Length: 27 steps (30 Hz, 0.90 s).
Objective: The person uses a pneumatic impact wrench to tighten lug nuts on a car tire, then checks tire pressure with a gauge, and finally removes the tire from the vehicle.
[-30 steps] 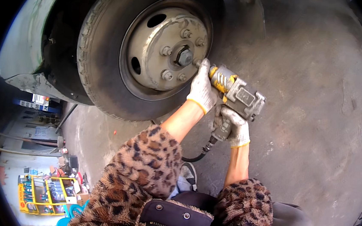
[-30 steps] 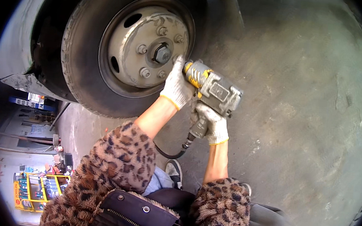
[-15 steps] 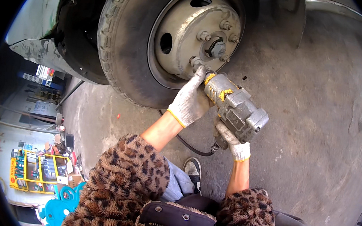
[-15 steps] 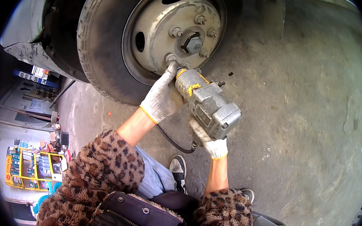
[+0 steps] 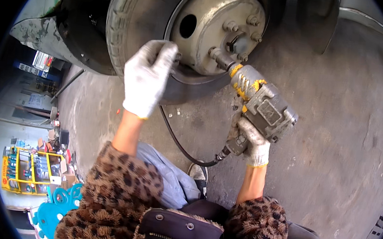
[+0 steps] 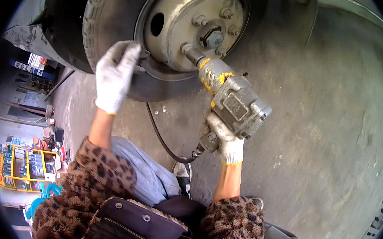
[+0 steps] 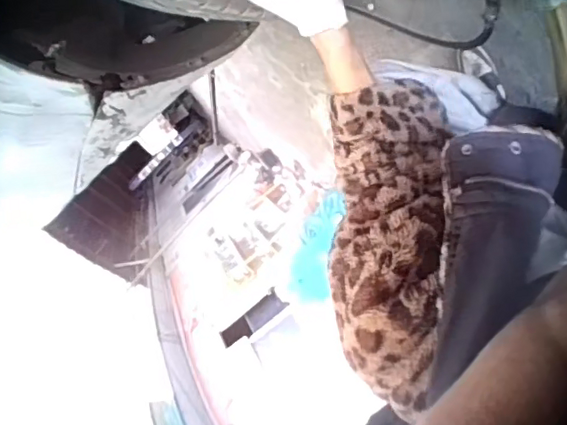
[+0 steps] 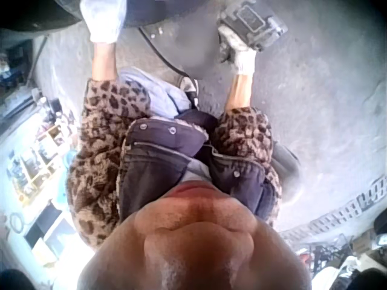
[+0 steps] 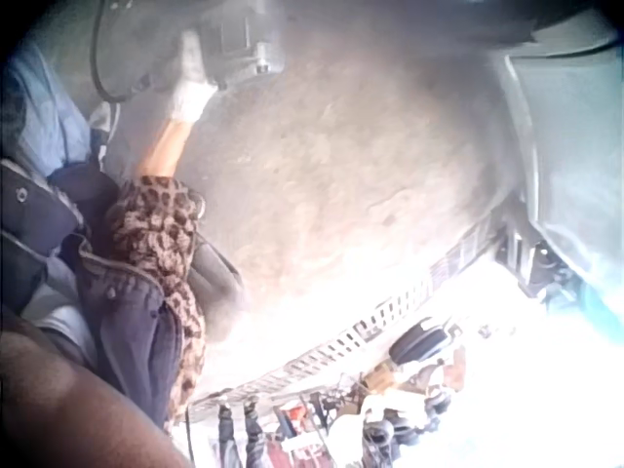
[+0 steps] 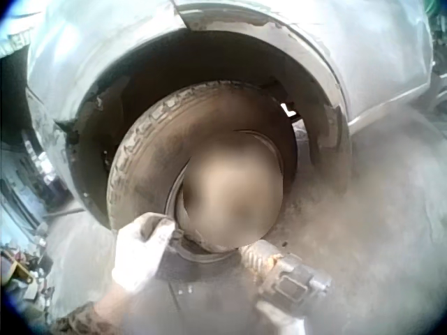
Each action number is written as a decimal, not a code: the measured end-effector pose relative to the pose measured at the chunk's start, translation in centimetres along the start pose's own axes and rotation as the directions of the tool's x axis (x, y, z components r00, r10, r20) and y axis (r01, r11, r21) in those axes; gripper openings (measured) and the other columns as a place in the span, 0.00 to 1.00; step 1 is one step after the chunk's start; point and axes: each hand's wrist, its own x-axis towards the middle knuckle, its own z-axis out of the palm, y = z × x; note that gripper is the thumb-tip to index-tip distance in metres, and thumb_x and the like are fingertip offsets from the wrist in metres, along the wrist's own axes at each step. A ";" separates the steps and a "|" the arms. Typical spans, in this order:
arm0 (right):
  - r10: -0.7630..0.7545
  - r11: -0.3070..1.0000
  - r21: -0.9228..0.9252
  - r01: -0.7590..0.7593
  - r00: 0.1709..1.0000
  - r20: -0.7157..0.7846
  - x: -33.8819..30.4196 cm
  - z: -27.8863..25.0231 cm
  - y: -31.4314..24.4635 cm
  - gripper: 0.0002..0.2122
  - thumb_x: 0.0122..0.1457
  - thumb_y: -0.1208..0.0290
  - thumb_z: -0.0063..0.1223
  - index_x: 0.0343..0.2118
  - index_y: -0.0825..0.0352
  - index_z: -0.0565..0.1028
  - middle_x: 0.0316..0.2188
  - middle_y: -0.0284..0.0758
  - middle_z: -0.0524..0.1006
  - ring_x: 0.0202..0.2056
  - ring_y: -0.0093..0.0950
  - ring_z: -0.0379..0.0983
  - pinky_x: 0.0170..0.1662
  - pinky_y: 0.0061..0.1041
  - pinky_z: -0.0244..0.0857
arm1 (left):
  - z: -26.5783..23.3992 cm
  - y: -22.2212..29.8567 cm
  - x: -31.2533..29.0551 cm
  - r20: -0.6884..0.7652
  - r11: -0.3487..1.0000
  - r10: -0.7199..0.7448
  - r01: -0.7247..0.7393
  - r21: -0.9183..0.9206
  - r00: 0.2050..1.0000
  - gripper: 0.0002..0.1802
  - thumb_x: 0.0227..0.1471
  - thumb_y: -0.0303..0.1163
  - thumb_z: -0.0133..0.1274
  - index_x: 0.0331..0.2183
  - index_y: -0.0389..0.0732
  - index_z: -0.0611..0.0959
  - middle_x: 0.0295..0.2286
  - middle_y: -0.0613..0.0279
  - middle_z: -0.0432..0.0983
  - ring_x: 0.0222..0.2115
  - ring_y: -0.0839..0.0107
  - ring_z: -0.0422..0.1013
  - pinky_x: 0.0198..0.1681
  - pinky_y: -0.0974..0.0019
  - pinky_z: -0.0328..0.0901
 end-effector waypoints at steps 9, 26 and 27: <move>-0.011 0.974 -0.227 -0.006 0.997 -0.077 -1.6 2.0 -0.3 0.11 0.55 0.70 0.62 0.38 0.69 0.75 0.26 0.32 0.74 0.23 0.23 0.71 0.27 0.26 0.68 | 7.5 -5.0 -0.8 0.807 0.017 -0.049 0.808 -0.589 0.589 0.24 0.60 0.46 0.54 0.49 0.39 0.77 0.51 0.56 0.73 0.55 0.62 0.64 0.62 0.53 0.54; 0.001 0.989 -0.150 0.000 1.000 0.009 -0.8 1.6 0.1 0.13 0.56 0.70 0.60 0.42 0.68 0.73 0.26 0.30 0.73 0.22 0.23 0.69 0.26 0.25 0.67 | 1.5 -1.5 0.2 0.276 0.862 -0.436 0.485 -0.144 0.857 0.20 0.63 0.40 0.53 0.28 0.32 0.81 0.21 0.62 0.78 0.18 0.79 0.72 0.23 0.77 0.66; 0.048 0.998 0.037 -0.051 0.997 0.062 -1.0 2.4 -0.4 0.14 0.56 0.70 0.60 0.43 0.68 0.73 0.26 0.30 0.71 0.22 0.23 0.68 0.25 0.25 0.66 | 1.5 -1.7 -0.1 0.242 0.895 -0.404 0.436 -0.096 0.882 0.19 0.62 0.40 0.53 0.28 0.32 0.81 0.21 0.61 0.78 0.18 0.79 0.72 0.22 0.76 0.66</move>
